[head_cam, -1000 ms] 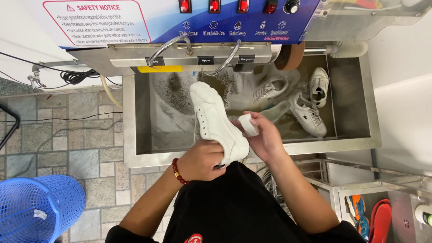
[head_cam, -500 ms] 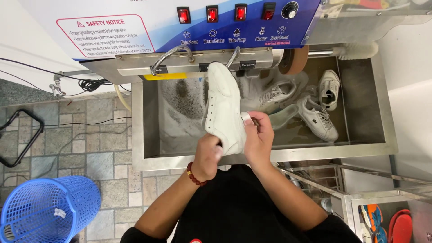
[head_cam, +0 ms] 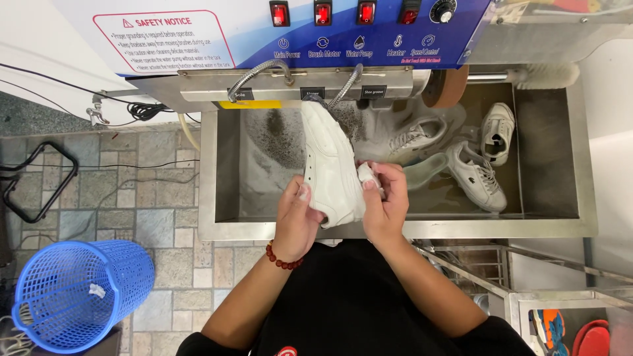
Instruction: Clean a pair of white sneakers using a specialized shoe washing machine and manual detailing.
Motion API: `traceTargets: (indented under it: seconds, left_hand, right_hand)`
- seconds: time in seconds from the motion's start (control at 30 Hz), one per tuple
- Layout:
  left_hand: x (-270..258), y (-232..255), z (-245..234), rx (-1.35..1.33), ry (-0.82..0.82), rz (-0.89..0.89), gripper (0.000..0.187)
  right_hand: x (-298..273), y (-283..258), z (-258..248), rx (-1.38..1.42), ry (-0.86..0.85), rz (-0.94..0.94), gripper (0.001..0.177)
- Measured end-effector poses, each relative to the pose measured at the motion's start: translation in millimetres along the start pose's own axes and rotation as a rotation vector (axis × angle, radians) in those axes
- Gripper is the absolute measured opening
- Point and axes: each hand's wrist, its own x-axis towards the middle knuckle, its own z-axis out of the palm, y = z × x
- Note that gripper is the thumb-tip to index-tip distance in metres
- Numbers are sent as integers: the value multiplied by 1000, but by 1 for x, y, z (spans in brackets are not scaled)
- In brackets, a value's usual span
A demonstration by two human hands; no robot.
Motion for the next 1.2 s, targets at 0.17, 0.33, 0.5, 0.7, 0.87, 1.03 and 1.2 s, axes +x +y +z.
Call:
traceTargets:
  seconds: [0.17,0.33,0.5,0.7,0.87,1.03,1.2]
  left_hand:
    - [5,6,12,-73,-84,4,21]
    - [2,-5,11,-44,-140,42,21]
    - [6,13,18,-113,-142,87,19]
    - [-3,-7,-6,63,-154,52,19]
    - [4,-3,-7,127,-161,257,16]
    - [-6,-10,-22,315,-163,292,16]
    - [-1,2,-22,357,-166,360,15]
  right_hand:
    - [16,-41,5,-377,38,-309,25]
    - [36,-60,29,-530,-5,-505,26]
    - [15,-56,32,-515,-71,-489,24]
    - [34,-64,52,-531,34,-476,24]
    - [13,-52,46,-492,7,-338,22]
    - [24,-68,55,-463,-28,-344,22]
    - [5,-60,51,-441,-89,-445,24]
